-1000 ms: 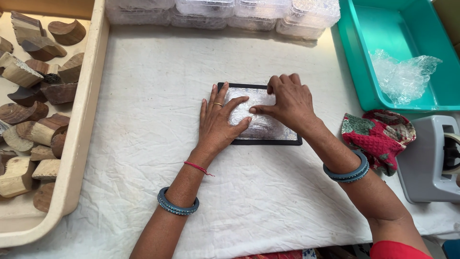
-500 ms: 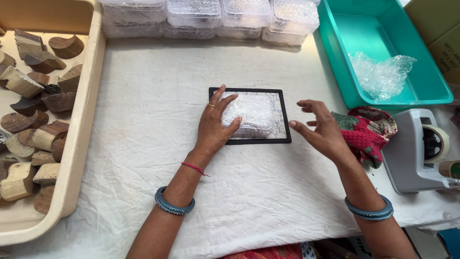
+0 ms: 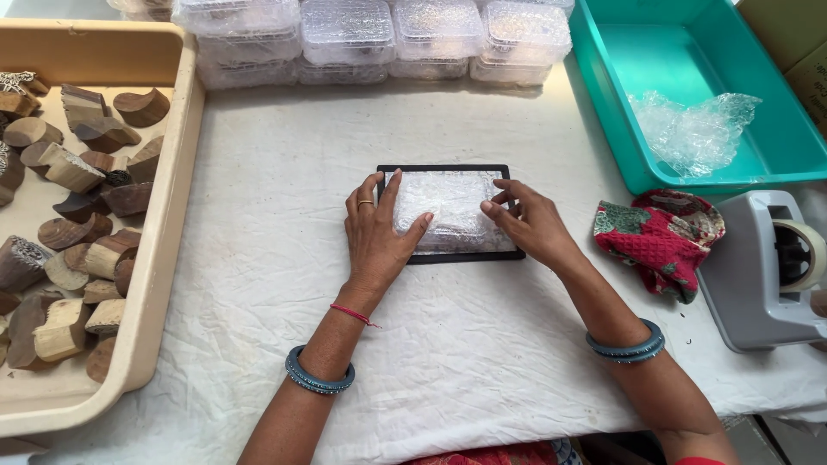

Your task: The person wipes a plastic container with a cloth, places a wooden stamp inside, and closes the lid. They then wrap the container in bubble wrap and secure it with tape. The wrapped package is placed on a stack of similar packages.

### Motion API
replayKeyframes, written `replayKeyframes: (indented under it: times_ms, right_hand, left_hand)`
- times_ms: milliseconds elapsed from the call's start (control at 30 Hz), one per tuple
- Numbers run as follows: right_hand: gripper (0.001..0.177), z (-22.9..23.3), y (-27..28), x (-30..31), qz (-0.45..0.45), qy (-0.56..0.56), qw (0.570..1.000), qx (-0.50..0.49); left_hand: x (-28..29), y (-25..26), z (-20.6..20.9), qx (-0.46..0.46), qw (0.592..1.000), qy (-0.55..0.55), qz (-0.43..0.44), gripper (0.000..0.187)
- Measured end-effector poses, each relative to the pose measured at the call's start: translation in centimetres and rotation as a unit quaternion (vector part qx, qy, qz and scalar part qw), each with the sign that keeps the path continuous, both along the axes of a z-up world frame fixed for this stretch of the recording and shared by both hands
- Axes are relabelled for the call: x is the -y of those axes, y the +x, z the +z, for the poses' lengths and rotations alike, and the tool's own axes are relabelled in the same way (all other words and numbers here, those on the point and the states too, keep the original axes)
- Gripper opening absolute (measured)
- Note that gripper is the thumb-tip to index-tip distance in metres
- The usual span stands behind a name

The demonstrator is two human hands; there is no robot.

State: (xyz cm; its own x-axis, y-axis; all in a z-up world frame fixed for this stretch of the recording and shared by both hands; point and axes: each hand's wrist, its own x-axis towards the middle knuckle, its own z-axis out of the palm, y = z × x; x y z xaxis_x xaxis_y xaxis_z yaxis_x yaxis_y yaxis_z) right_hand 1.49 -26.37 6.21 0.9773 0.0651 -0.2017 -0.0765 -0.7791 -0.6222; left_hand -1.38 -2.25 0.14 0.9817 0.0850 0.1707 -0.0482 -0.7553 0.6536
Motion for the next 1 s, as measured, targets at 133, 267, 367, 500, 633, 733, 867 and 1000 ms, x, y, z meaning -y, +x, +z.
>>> replayKeyframes:
  times_ms: [133, 267, 367, 500, 633, 733, 867, 1000]
  right_hand:
    - [0.049, 1.9, -3.3, 4.1, 0.013, -0.025, 0.995, 0.091]
    - [0.042, 5.2, -7.4, 8.4, -0.013, 0.037, 0.985, 0.168]
    - [0.032, 6.9, -10.6, 13.0, -0.035, -0.014, 0.967, 0.25]
    - [0.024, 8.6, -15.5, 22.9, -0.207, -0.062, 0.912, 0.348]
    - [0.028, 8.0, -18.3, 32.4, -0.321, -0.154, 0.884, 0.302]
    - [0.029, 4.7, -18.7, 38.0, -0.344, -0.037, 0.917, 0.2]
    - [0.031, 4.2, -18.1, 38.6, -0.326, 0.125, 0.932, 0.094]
    - [0.031, 4.5, -17.1, 38.0, -0.297, 0.186, 0.935, 0.057]
  left_hand:
    - [-0.5, 0.6, -1.5, 0.127, 0.99, 0.016, -0.058, 0.068]
    - [-1.3, 0.7, 0.0, 0.046, 0.991, 0.037, -0.12, 0.052]
    - [-1.5, 0.5, 0.6, 0.017, 0.989, 0.062, -0.133, 0.052]
    - [-1.1, 0.5, 0.3, 0.059, 0.987, 0.058, -0.14, 0.052]
    - [-1.6, 0.4, 0.5, 0.047, 0.989, 0.033, -0.134, 0.051]
    - [-1.7, 0.5, 0.1, 0.042, 0.991, 0.027, -0.127, 0.05]
    - [-1.7, 0.5, 0.0, 0.044, 0.991, 0.021, -0.125, 0.05]
    - [-1.5, 0.4, 0.2, 0.028, 0.992, 0.011, -0.119, 0.05]
